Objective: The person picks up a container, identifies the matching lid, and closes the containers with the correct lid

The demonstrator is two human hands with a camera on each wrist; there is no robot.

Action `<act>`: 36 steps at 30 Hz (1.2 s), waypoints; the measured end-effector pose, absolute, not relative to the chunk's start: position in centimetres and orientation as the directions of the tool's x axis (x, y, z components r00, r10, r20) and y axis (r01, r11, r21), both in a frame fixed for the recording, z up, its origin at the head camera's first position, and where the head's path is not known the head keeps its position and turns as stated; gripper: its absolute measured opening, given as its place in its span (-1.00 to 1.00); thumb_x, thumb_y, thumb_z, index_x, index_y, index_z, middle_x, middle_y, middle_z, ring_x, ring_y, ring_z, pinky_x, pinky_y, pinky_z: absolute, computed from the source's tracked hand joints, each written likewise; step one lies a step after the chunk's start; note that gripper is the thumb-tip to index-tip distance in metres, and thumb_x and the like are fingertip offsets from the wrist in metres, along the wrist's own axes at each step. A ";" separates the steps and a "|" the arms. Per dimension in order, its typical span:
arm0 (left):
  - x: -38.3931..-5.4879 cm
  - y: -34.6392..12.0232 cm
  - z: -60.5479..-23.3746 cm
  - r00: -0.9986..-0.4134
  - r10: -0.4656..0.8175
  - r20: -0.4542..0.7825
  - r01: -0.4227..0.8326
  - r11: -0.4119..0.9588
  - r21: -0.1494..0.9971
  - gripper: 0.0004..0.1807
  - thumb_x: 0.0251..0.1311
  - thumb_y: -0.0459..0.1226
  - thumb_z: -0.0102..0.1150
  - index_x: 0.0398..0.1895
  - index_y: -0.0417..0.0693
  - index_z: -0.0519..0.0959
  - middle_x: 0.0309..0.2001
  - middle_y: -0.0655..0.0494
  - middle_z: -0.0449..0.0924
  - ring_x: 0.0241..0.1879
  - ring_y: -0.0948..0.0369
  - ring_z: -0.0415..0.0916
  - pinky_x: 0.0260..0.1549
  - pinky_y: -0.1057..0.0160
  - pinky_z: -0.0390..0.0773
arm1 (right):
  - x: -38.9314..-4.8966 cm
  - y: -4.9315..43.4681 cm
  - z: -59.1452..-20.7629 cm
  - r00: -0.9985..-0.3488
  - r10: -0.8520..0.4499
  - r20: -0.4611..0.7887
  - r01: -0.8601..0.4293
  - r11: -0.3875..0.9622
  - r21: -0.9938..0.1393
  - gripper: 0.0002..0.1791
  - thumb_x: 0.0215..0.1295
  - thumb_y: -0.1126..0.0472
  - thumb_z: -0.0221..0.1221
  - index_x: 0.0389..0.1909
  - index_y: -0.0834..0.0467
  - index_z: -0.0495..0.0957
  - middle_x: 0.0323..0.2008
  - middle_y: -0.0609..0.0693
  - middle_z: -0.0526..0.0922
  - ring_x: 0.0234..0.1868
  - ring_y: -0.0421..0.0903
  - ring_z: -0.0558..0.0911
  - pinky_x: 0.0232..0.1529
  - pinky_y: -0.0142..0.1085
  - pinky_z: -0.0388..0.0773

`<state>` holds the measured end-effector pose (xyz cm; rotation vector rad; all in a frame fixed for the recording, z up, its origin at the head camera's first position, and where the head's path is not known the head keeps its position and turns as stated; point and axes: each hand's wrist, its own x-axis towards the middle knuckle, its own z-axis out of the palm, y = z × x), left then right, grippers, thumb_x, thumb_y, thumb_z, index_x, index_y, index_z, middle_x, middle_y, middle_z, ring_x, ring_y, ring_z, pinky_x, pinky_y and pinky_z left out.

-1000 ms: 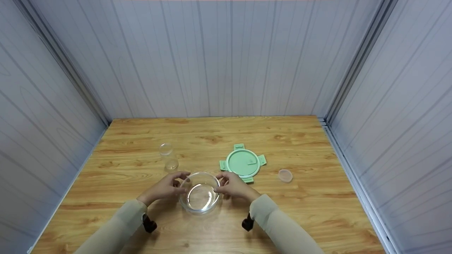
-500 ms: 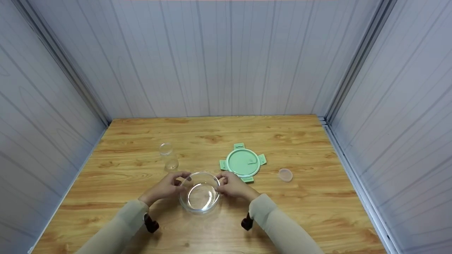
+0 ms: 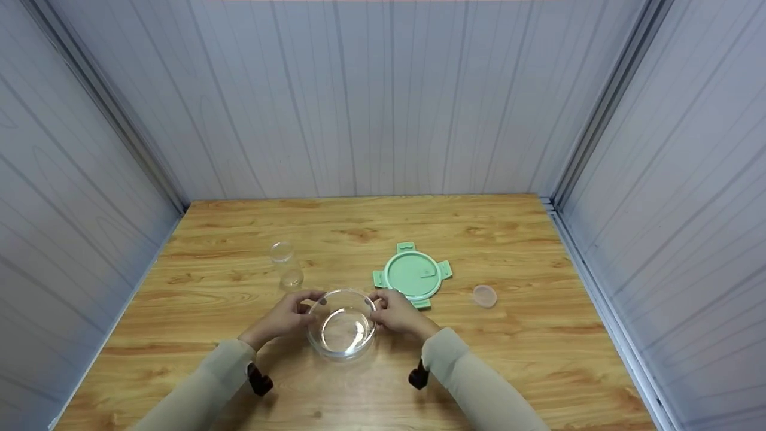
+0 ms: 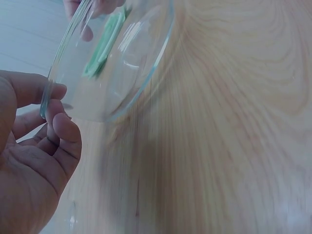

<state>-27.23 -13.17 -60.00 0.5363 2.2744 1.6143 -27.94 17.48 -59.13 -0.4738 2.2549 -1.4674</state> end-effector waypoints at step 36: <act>-26.8 -11.8 -60.3 -0.911 0.404 -0.080 0.023 0.243 0.970 -0.44 0.43 -0.52 0.15 0.46 -0.52 0.37 0.35 -0.40 0.45 0.14 -0.12 0.67 -0.03 0.25 0.73 | -30.4 20.4 -57.1 -0.889 -0.447 -0.097 -0.145 0.475 -0.868 -0.55 0.47 0.27 0.33 0.22 0.49 0.58 -0.54 -0.18 0.53 -0.56 -0.30 0.49 -0.52 -0.48 0.45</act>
